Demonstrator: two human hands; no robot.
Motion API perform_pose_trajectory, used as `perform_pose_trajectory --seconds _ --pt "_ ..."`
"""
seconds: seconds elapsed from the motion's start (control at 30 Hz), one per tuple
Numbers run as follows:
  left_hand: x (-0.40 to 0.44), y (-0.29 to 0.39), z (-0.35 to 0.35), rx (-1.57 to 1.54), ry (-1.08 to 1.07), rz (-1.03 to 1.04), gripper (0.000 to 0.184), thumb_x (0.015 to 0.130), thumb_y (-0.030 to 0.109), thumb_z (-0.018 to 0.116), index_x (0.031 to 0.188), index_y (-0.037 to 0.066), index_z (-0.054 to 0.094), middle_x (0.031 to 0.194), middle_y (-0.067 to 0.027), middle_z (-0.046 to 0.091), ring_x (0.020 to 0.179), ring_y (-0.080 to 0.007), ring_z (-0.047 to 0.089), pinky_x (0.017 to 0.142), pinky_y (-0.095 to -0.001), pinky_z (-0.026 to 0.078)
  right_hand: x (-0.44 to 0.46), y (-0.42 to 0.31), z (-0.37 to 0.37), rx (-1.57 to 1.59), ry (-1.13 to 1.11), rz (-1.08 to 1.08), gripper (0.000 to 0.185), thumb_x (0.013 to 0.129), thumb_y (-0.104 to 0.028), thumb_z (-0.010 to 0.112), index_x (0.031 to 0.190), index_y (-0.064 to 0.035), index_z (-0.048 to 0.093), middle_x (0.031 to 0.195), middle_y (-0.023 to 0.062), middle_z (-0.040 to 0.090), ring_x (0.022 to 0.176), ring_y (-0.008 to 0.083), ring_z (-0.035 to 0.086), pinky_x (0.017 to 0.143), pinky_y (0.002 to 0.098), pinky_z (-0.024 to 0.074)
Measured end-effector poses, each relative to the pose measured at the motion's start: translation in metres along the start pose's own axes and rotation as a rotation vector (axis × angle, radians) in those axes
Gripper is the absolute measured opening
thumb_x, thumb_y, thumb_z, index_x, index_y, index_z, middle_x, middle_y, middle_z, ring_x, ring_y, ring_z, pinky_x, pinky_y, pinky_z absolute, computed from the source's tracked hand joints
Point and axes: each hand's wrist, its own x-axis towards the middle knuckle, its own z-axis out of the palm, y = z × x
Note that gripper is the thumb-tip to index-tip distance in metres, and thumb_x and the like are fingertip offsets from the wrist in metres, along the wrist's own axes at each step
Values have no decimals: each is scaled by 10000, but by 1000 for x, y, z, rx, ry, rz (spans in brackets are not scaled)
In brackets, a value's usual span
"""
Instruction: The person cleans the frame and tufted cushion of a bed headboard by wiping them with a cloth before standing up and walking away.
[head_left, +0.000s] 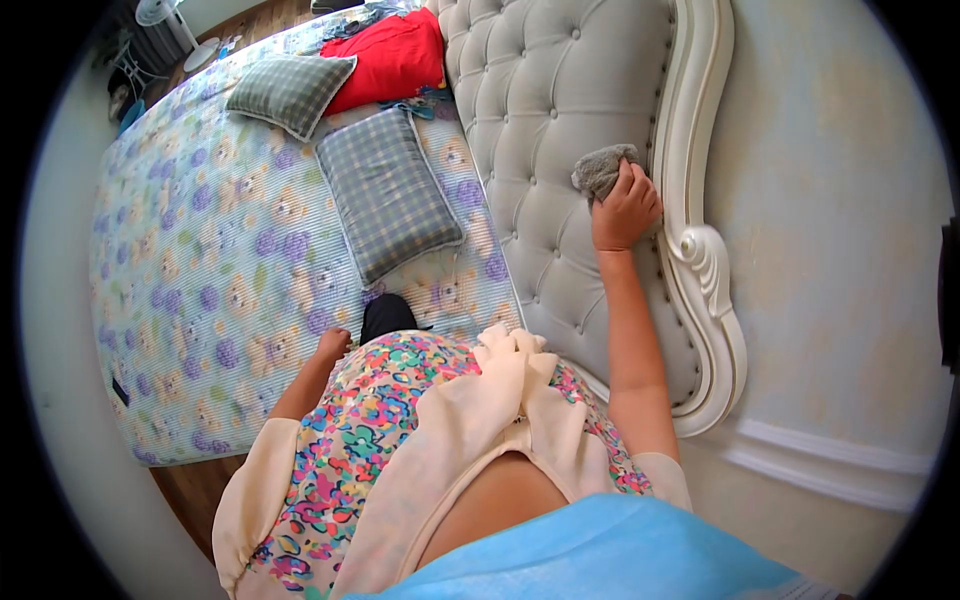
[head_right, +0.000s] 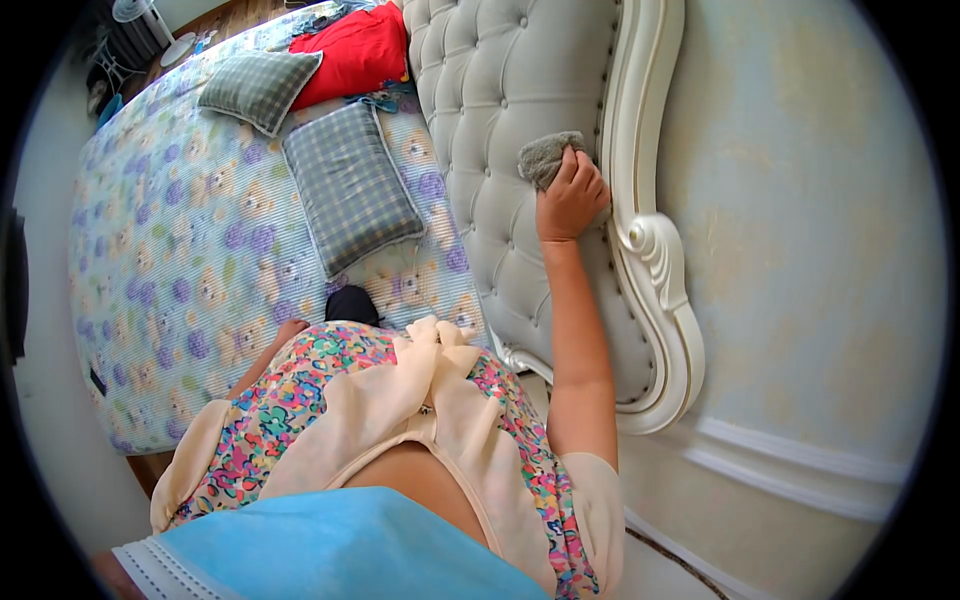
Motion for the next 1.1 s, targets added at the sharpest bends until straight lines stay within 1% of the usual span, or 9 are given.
perform_pose_trajectory --seconds 0.17,0.3,0.37,0.5,0.57,0.63,0.77,0.97,1.1 --pt "16 -30 1 -19 13 -36 262 926 223 537 1050 62 703 901 -67 704 652 -187 641 494 -312 472 81 8 8 126 125 -137 659 701 -146 803 1321 -183 584 1240 8 564 1167 246 549 989 447 385" --pt "25 -70 -1 17 34 211 249 920 222 548 1052 65 688 872 -65 688 634 -181 627 479 -324 456 188 23 0 96 150 -263 630 756 -150 757 1354 -207 567 1278 0 554 1187 259 542 1018 478 374" --pt "-3 -47 -5 -296 104 -126 235 917 230 552 1030 68 679 873 -64 680 640 -185 623 482 -330 455 253 38 4 2 189 -200 634 731 -201 777 1339 -216 597 1262 -2 598 1239 252 530 1016 460 413" --pt "-6 -66 -3 -321 144 -133 226 912 242 554 1008 71 665 869 -64 671 647 -192 622 477 -346 451 326 43 11 -104 133 -76 575 750 -292 762 1295 -171 624 1317 24 602 1267 242 535 1040 456 419" --pt "7 -93 -8 -173 73 54 247 922 273 564 1031 74 662 892 -59 678 668 -191 632 503 -338 466 306 32 11 -216 11 -61 636 738 -355 776 1310 -128 611 1338 65 596 1261 278 554 1033 477 439" --pt "8 -99 -7 -107 35 139 265 930 290 570 1065 83 666 910 -51 686 673 -176 631 522 -327 474 277 22 17 -68 160 -147 622 711 -350 762 1276 -131 622 1308 47 618 1250 265 553 1042 510 423" --pt "-20 -52 11 -455 53 -129 269 942 279 569 1116 101 670 923 -39 692 664 -149 622 525 -309 470 186 9 32 -42 156 -368 425 760 -231 690 1176 -145 677 1311 30 621 1243 250 548 1049 492 399" --pt "-63 -27 17 -316 30 -179 304 947 244 560 1174 66 658 952 -62 697 670 -153 632 519 -292 465 20 -5 46 -88 -125 -441 440 797 -198 714 1234 -201 662 1335 -28 608 1303 175 504 1091 410 370" --pt "-64 -41 12 -222 36 -232 301 949 240 555 1157 54 668 886 -57 692 632 -152 627 493 -298 454 -70 0 37 -18 -312 -490 237 918 -155 575 1128 -153 684 1235 -22 647 1291 142 511 1113 378 343"
